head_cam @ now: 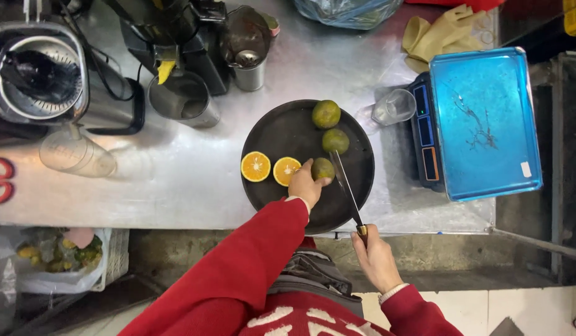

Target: Preparing fresh citrus juice by cutting fruits, using a manual press, and pouring the juice into a cup.

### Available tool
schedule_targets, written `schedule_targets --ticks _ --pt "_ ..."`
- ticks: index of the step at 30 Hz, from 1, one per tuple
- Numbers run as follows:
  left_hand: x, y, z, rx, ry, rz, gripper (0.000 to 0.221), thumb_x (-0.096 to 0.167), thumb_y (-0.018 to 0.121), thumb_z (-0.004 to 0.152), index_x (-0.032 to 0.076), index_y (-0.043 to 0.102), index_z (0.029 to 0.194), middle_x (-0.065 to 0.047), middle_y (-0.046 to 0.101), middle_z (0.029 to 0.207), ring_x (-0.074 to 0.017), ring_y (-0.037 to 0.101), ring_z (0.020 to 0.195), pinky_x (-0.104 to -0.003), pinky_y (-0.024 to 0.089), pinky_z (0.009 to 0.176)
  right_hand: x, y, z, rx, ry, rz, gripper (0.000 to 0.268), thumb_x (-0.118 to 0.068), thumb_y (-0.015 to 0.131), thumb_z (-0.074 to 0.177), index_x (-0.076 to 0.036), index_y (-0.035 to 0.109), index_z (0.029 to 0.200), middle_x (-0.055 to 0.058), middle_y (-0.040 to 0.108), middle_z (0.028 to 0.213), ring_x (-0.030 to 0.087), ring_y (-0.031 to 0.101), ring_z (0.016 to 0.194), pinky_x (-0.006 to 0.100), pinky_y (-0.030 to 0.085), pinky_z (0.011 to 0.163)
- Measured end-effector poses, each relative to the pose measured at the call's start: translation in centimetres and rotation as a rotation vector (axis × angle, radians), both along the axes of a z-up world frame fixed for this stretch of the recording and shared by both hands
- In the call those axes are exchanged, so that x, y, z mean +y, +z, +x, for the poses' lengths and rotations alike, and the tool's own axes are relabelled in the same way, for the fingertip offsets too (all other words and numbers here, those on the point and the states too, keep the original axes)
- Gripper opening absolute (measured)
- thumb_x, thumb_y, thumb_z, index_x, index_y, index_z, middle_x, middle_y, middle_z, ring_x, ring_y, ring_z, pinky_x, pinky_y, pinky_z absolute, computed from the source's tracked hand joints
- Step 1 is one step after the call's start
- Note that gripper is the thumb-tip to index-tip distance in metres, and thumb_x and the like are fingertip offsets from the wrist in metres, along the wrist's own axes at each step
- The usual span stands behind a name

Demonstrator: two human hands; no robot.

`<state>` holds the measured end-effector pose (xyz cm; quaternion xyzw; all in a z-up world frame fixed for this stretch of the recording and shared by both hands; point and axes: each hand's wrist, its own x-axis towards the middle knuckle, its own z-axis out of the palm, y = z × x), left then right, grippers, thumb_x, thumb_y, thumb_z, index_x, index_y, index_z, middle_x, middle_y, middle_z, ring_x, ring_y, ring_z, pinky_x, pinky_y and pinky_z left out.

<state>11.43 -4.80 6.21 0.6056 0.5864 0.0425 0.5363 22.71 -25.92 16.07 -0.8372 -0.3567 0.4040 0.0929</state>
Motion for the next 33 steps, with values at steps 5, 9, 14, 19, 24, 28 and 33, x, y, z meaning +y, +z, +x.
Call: schedule_targets --ticks 5,9,14,19,24,28,33 --pt "-0.6 -5.9 0.1 0.039 -0.062 0.111 0.083 0.043 0.078 0.091 0.007 0.044 0.158 -0.023 0.052 0.151 -0.0397 0.049 0.139 -0.043 0.036 0.119 0.2 -0.9 1.3 -0.021 0.075 -0.043 0.029 -0.042 0.052 0.105 -0.014 0.049 0.110 0.011 0.068 0.073 0.040 0.071 0.067 0.045 0.049 0.065" --pt "-0.6 -5.8 -0.1 -0.001 -0.039 0.023 0.075 0.037 0.071 0.098 0.010 0.042 0.161 -0.017 0.045 0.151 -0.0353 0.046 0.141 -0.040 0.036 0.119 0.3 -1.3 2.1 -0.052 0.151 -0.087 0.032 -0.044 0.051 0.105 -0.014 0.047 0.116 0.015 0.072 0.076 0.042 0.072 0.070 0.048 0.052 0.064" --pt "-0.9 -6.6 0.0 0.004 -0.046 0.068 0.071 0.033 0.071 0.098 0.010 0.045 0.159 -0.019 0.046 0.152 -0.0368 0.049 0.139 -0.040 0.036 0.119 0.5 -0.6 2.0 -0.018 0.179 -0.109 0.029 -0.042 0.049 0.107 -0.014 0.048 0.115 0.008 0.070 0.073 0.031 0.071 0.060 0.042 0.053 0.058" --pt "-0.8 -5.8 -0.2 0.008 -0.060 0.062 0.069 0.029 0.071 0.098 0.009 0.044 0.159 -0.015 0.046 0.155 -0.0367 0.051 0.138 -0.039 0.037 0.119 -0.4 -1.5 2.2 -0.042 0.212 -0.068 0.028 -0.042 0.050 0.106 -0.015 0.047 0.113 0.011 0.071 0.072 0.038 0.072 0.060 0.046 0.052 0.058" --pt "-1.2 -6.3 -0.1 -0.005 -0.057 0.046 0.069 0.025 0.071 0.098 0.009 0.044 0.159 -0.016 0.043 0.159 -0.0355 0.048 0.142 -0.039 0.035 0.120 -0.5 -1.1 1.8 -0.047 0.173 -0.137 0.030 -0.043 0.049 0.105 -0.015 0.047 0.114 0.011 0.072 0.072 0.039 0.071 0.064 0.047 0.052 0.062" --pt "-1.2 -5.8 -0.1 -0.029 -0.028 -0.010 0.067 0.021 0.070 0.098 0.010 0.043 0.159 -0.014 0.042 0.162 -0.0340 0.045 0.145 -0.037 0.033 0.123 0.6 -1.8 1.3 -0.089 0.166 -0.185 0.031 -0.044 0.049 0.105 -0.015 0.046 0.113 0.017 0.074 0.077 0.047 0.070 0.071 0.053 0.052 0.068" --pt "-1.4 -6.9 0.2 -0.058 -0.034 0.021 0.068 0.014 0.070 0.097 0.008 0.043 0.159 -0.016 0.037 0.165 -0.0347 0.036 0.152 -0.039 0.028 0.124 5.2 -5.6 0.7 -0.075 0.169 -0.041 0.025 -0.035 0.053 0.106 -0.012 0.045 0.108 0.023 0.074 0.084 0.052 0.071 0.079 0.058 0.050 0.067"
